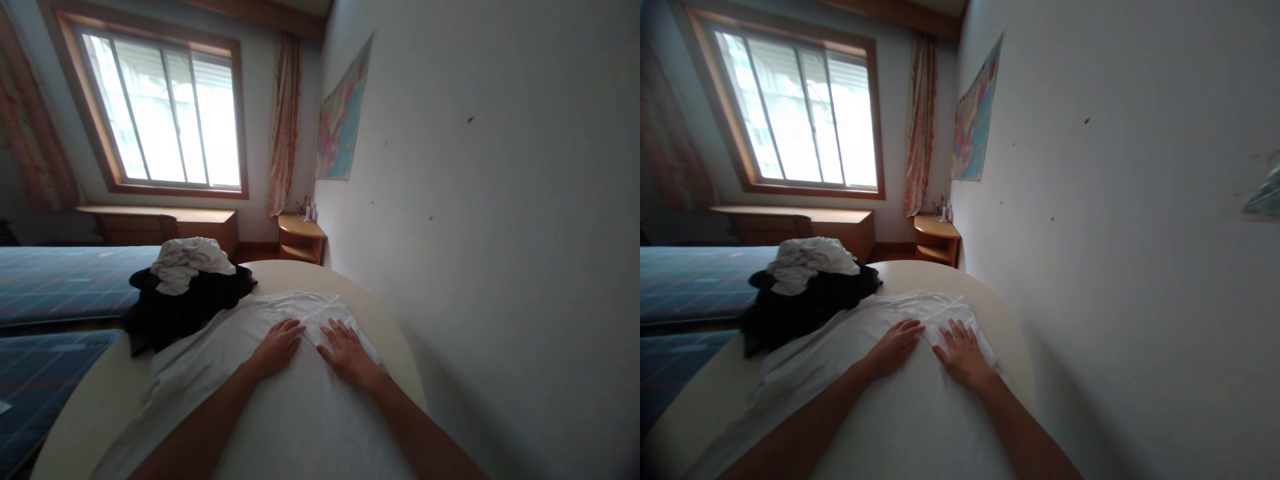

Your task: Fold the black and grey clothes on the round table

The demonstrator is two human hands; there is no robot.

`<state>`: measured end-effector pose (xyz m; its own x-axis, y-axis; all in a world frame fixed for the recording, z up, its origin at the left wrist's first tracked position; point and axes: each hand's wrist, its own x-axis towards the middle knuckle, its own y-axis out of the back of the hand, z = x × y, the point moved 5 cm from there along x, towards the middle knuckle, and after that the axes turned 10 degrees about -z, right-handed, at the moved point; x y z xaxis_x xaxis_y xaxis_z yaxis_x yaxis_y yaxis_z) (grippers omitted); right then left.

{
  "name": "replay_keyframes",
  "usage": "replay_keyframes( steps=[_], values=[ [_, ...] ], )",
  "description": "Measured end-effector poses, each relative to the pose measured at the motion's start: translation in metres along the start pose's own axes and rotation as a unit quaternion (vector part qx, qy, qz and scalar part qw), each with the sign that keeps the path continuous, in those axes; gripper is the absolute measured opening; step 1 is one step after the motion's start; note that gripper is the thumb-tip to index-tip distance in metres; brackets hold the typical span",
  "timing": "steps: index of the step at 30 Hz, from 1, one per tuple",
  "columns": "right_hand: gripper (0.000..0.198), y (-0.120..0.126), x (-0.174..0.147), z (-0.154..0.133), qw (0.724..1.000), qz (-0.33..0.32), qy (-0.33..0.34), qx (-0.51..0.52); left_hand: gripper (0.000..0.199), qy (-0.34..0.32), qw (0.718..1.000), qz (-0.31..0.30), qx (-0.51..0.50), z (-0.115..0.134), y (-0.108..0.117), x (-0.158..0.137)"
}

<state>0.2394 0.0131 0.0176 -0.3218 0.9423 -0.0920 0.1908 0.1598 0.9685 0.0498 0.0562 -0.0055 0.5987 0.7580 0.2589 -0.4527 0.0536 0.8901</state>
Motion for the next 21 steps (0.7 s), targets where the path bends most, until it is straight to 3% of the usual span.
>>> replay_keyframes(
  steps=[4, 7, 11, 16, 21],
  values=[
    [0.061, -0.003, 0.009, 0.000, 1.000, -0.013, -0.007, 0.005, 0.040, -0.014, 1.000, 0.002, -0.021, -0.001, 0.000, 0.000],
    [0.053, 0.006, 0.018, 0.007, 0.999, 0.029, -0.008, 0.013, 0.040, -0.010, 0.999, 0.001, -0.046, 0.000, 0.001, 0.001],
    [0.055, 0.016, 0.042, 0.024, 0.996, 0.062, -0.068, 0.017, 0.038, -0.001, 0.996, 0.023, -0.090, 0.002, 0.008, 0.002],
    [0.070, 0.012, 0.072, 0.046, 0.987, 0.042, -0.154, 0.020, 0.036, -0.003, 0.992, 0.042, -0.119, 0.008, 0.017, 0.001],
    [0.077, 0.001, 0.090, 0.056, 0.985, -0.015, -0.171, 0.020, 0.038, 0.001, 0.996, 0.016, -0.083, 0.005, 0.011, 0.001]
  ],
)
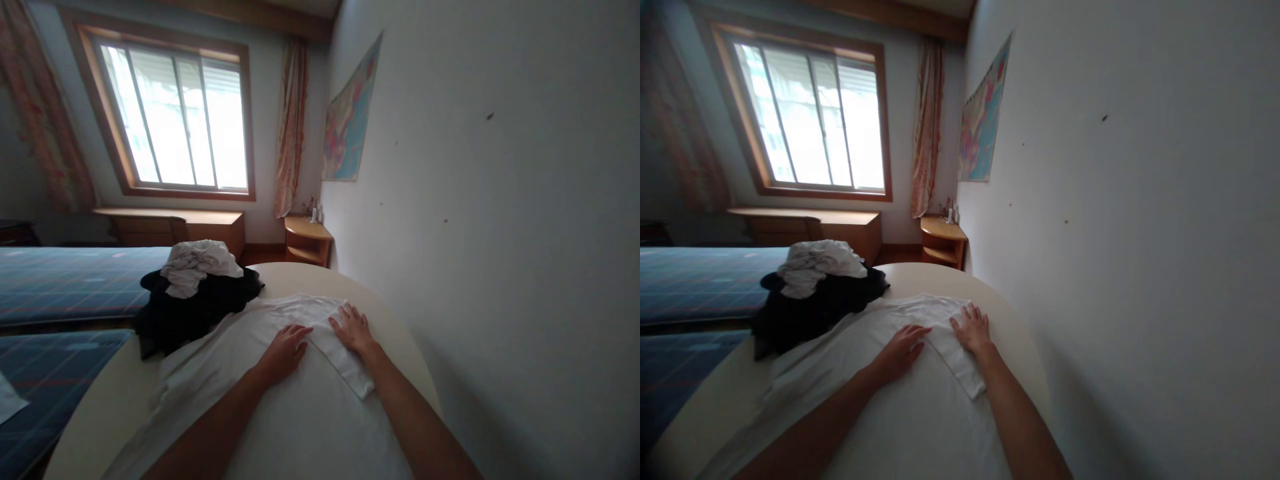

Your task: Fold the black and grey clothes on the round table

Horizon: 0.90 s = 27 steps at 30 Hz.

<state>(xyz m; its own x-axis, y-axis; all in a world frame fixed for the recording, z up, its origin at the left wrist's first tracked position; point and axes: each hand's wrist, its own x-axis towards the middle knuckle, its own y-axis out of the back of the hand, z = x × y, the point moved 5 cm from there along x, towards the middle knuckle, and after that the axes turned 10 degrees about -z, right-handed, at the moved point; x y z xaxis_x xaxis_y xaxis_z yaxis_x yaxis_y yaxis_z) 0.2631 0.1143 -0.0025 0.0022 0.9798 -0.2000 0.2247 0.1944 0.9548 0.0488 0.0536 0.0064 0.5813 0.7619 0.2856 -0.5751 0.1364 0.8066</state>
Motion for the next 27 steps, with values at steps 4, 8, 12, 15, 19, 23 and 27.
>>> replay_keyframes(
  steps=[4, 8, 12, 15, 19, 23, 27],
  values=[
    [0.079, -0.001, 0.004, 0.003, 1.000, -0.010, -0.001, -0.002, 0.039, 0.003, 0.999, -0.026, 0.021, -0.003, -0.005, 0.001],
    [0.067, 0.007, -0.004, -0.002, 0.999, 0.030, 0.023, -0.018, 0.039, 0.004, 1.000, -0.026, 0.009, -0.003, -0.006, 0.002],
    [0.040, 0.020, -0.033, -0.024, 0.986, 0.129, 0.108, -0.021, 0.049, 0.015, 1.000, -0.017, -0.004, -0.005, -0.005, 0.002],
    [0.023, 0.021, -0.061, -0.040, 0.976, 0.138, 0.167, -0.024, 0.056, 0.020, 1.000, -0.013, -0.008, -0.006, -0.005, 0.001],
    [0.021, 0.014, -0.091, -0.051, 0.973, 0.091, 0.209, -0.040, 0.058, 0.006, 1.000, -0.025, -0.005, -0.002, -0.003, 0.001],
    [0.014, 0.016, -0.105, -0.055, 0.971, 0.072, 0.213, -0.080, 0.060, 0.002, 1.000, -0.025, 0.002, 0.002, -0.001, 0.001],
    [0.016, 0.018, -0.107, -0.059, 0.967, 0.059, 0.200, -0.144, 0.060, -0.003, 1.000, -0.024, 0.014, 0.002, -0.002, 0.000]
  ],
)
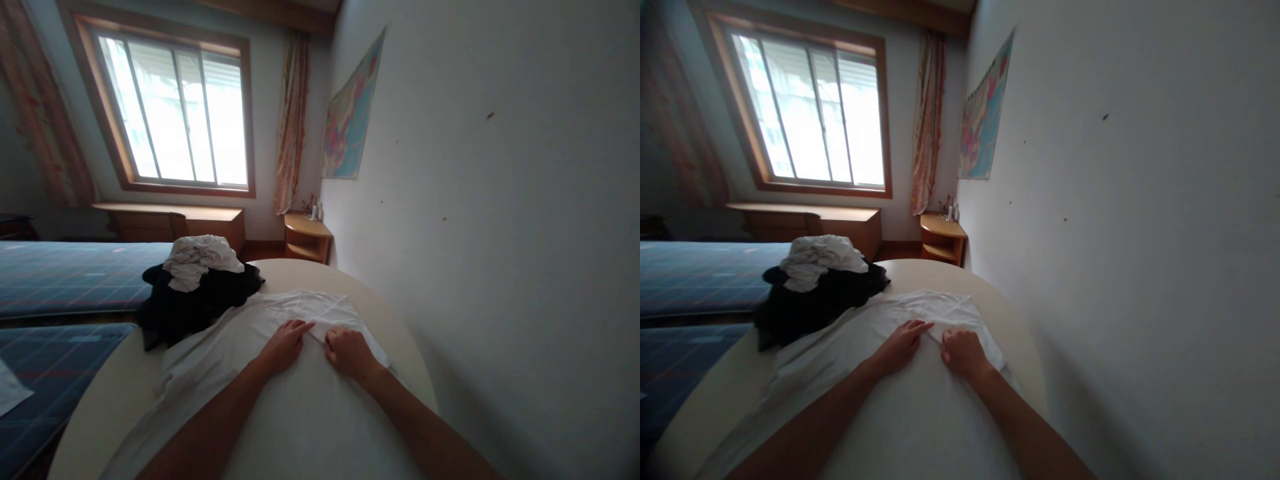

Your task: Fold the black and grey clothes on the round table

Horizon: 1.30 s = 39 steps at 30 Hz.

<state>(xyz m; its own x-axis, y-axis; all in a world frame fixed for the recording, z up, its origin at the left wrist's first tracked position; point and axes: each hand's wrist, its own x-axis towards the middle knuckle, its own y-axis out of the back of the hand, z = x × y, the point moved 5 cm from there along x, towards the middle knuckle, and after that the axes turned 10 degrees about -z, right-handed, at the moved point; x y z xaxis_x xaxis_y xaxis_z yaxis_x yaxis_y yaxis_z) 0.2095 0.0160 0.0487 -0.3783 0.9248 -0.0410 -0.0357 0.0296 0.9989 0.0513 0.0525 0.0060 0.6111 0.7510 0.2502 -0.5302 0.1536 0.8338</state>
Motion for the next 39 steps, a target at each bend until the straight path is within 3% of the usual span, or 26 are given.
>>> replay_keyframes(
  steps=[6, 13, 17, 22, 28, 34, 39],
  values=[
    [0.015, -0.003, 0.003, 0.004, 0.999, 0.019, 0.008, 0.032, 0.047, -0.001, 0.999, -0.005, 0.045, 0.003, -0.002, -0.002],
    [0.043, -0.014, 0.040, 0.050, 0.988, 0.067, -0.070, 0.122, 0.039, -0.012, 0.995, -0.030, 0.089, 0.006, -0.004, -0.002],
    [0.068, -0.036, 0.062, 0.070, 0.985, -0.024, -0.129, 0.116, 0.040, -0.010, 0.996, -0.034, 0.087, 0.005, -0.006, -0.003],
    [0.073, -0.051, 0.071, 0.076, 0.980, -0.070, -0.146, 0.117, 0.041, -0.006, 0.996, -0.035, 0.086, 0.008, -0.004, -0.004],
    [0.071, -0.047, 0.063, 0.083, 0.982, -0.071, -0.123, 0.123, 0.041, 0.008, 0.994, -0.043, 0.101, 0.012, -0.002, -0.005],
    [0.068, -0.047, 0.031, 0.095, 0.984, -0.089, -0.120, 0.094, 0.038, 0.025, 0.991, -0.022, 0.128, 0.016, -0.001, -0.006],
    [0.058, -0.033, 0.009, 0.096, 0.981, -0.060, -0.171, 0.071, 0.036, -0.006, 0.992, -0.007, 0.125, 0.022, 0.002, -0.007]
  ],
)
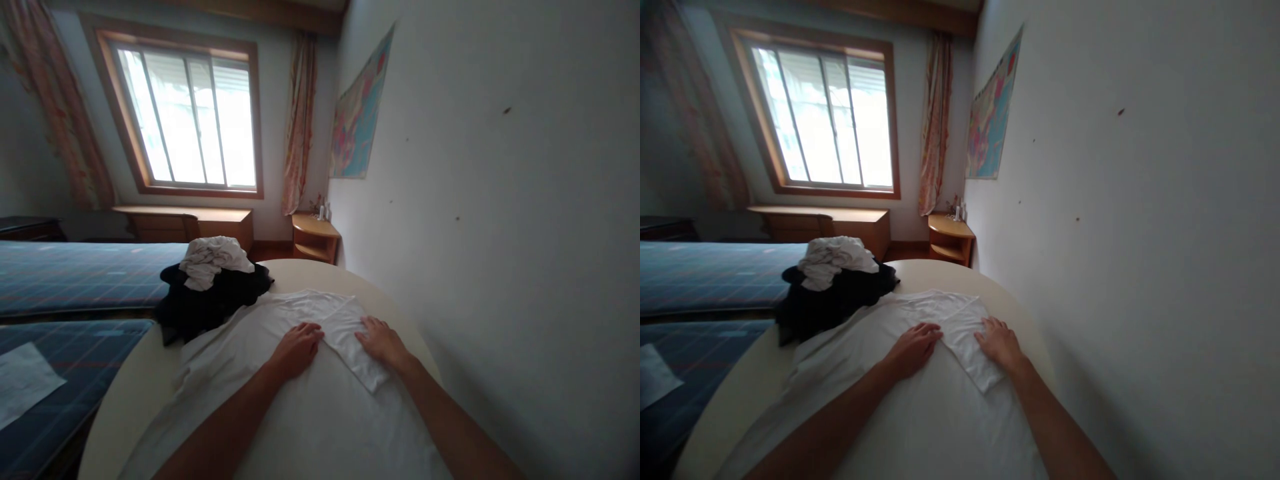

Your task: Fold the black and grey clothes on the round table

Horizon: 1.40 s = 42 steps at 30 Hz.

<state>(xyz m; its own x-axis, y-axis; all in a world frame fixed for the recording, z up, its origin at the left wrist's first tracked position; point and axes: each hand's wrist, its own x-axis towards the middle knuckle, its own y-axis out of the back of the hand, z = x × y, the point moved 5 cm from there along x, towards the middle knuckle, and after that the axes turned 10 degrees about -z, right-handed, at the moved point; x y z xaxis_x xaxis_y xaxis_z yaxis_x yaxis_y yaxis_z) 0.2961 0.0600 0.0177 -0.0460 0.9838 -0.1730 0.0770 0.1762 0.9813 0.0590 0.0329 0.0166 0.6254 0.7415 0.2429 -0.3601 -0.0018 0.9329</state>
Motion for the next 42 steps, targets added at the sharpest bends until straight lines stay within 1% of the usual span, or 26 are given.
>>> replay_keyframes(
  steps=[2, 4, 6, 11, 15, 19, 22, 25, 28, 31, 33, 35, 37, 39, 40, 42],
  values=[
    [0.051, 0.007, -0.005, 0.005, 0.998, 0.012, -0.057, 0.003, 0.036, -0.011, 1.000, 0.000, -0.006, 0.001, 0.001, 0.000],
    [0.045, 0.011, -0.009, 0.012, 0.993, 0.005, -0.115, 0.011, 0.035, -0.015, 1.000, 0.004, -0.007, 0.001, 0.001, -0.001],
    [0.043, 0.011, -0.010, 0.018, 0.990, -0.012, -0.141, 0.018, 0.034, -0.018, 1.000, 0.009, -0.007, 0.001, 0.001, 0.000],
    [0.039, 0.006, -0.012, 0.023, 0.990, -0.029, -0.130, 0.039, 0.033, -0.016, 1.000, 0.020, -0.009, -0.001, 0.000, 0.000],
    [0.039, 0.005, -0.018, 0.020, 0.993, -0.013, -0.105, 0.056, 0.035, -0.023, 1.000, 0.017, -0.005, 0.000, 0.002, -0.002],
    [0.041, 0.001, -0.030, 0.014, 0.995, 0.006, -0.081, 0.063, 0.035, -0.008, 1.000, -0.003, 0.014, -0.001, -0.002, -0.002],
    [0.048, -0.004, -0.039, 0.010, 0.993, 0.054, -0.080, 0.060, 0.036, 0.009, 1.000, -0.017, 0.016, -0.001, -0.006, -0.002],
    [0.053, -0.004, -0.049, 0.004, 0.987, 0.135, -0.079, 0.030, 0.036, 0.018, 1.000, -0.013, 0.009, -0.001, -0.008, -0.004],
    [0.040, -0.001, -0.056, -0.002, 0.979, 0.201, -0.043, 0.002, 0.037, 0.009, 1.000, -0.016, -0.008, -0.001, -0.008, -0.006],
    [0.027, 0.002, -0.061, -0.010, 0.975, 0.221, 0.025, 0.015, 0.038, -0.006, 1.000, -0.016, -0.017, -0.002, -0.007, -0.009],
    [0.023, 0.002, -0.065, -0.019, 0.974, 0.200, 0.101, 0.042, 0.037, -0.006, 1.000, -0.013, -0.014, -0.002, -0.006, -0.010],
    [0.021, 0.001, -0.071, -0.030, 0.969, 0.159, 0.179, 0.066, 0.037, -0.003, 1.000, -0.011, -0.012, -0.003, -0.006, -0.010],
    [0.023, 0.001, -0.077, -0.041, 0.963, 0.118, 0.230, 0.075, 0.037, -0.004, 1.000, -0.012, -0.012, -0.003, -0.007, -0.010],
    [0.027, 0.002, -0.081, -0.049, 0.965, 0.093, 0.235, 0.066, 0.038, -0.008, 1.000, -0.012, -0.012, -0.003, -0.008, -0.010],
    [0.028, 0.002, -0.082, -0.051, 0.969, 0.084, 0.223, 0.058, 0.038, -0.009, 1.000, -0.013, -0.012, -0.004, -0.008, -0.010],
    [0.021, 0.002, -0.083, -0.056, 0.979, 0.070, 0.188, 0.032, 0.038, -0.010, 1.000, -0.016, -0.012, -0.004, -0.009, -0.009]
  ],
)
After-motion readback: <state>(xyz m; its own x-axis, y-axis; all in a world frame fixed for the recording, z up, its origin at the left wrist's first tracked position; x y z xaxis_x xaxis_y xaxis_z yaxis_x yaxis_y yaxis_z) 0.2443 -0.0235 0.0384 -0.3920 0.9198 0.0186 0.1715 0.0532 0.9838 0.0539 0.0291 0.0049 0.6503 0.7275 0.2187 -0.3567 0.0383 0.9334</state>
